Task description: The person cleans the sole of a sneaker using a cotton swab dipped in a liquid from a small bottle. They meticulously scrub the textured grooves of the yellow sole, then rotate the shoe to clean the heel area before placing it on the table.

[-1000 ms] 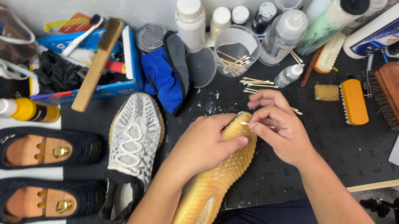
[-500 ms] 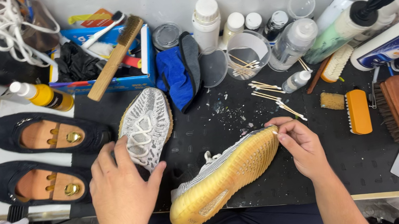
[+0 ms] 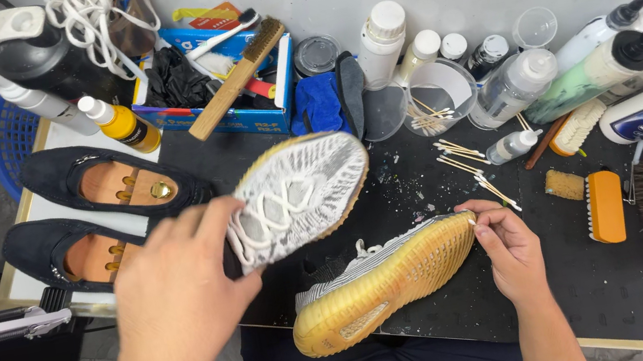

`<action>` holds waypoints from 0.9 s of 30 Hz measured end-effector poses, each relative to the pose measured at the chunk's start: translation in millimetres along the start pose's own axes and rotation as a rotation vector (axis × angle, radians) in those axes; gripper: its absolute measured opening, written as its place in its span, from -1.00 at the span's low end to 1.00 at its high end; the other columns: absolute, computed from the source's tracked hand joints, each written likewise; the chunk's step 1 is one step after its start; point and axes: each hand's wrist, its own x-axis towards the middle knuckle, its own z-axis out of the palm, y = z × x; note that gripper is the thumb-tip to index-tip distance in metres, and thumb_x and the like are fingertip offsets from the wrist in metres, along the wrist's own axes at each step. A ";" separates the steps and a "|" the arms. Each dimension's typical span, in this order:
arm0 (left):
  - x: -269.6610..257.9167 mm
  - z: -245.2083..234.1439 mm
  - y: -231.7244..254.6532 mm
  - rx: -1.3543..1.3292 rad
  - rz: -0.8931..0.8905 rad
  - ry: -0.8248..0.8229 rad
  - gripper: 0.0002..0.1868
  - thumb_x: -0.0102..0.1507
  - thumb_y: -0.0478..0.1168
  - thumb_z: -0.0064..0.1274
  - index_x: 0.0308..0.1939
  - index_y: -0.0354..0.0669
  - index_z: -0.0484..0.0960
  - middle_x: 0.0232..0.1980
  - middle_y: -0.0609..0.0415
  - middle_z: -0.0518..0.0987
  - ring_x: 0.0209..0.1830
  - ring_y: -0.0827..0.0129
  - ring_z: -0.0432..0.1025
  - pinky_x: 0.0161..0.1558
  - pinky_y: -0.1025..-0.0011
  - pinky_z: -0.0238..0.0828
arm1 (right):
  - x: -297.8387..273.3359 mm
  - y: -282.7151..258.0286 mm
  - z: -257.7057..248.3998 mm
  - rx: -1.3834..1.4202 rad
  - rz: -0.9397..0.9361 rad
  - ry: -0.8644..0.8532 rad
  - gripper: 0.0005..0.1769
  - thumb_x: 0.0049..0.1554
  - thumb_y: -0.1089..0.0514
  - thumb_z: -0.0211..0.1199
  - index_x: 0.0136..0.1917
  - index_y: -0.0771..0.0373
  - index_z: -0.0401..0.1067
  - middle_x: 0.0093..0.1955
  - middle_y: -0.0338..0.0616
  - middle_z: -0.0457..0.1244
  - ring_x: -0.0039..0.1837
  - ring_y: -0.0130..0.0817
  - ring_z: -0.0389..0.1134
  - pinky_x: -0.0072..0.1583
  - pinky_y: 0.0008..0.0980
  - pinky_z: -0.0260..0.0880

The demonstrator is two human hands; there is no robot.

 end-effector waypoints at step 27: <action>192.0 50.7 -65.8 0.194 0.430 0.556 -0.34 -0.04 -0.33 0.36 0.17 0.05 0.66 0.28 -0.01 0.53 0.35 0.02 0.38 0.40 -0.13 0.10 | -5.6 11.7 51.6 0.226 -0.053 0.280 -0.95 0.40 0.31 -0.14 0.06 0.27 0.14 0.28 0.07 0.20 0.23 -0.45 0.20 0.36 -0.37 0.22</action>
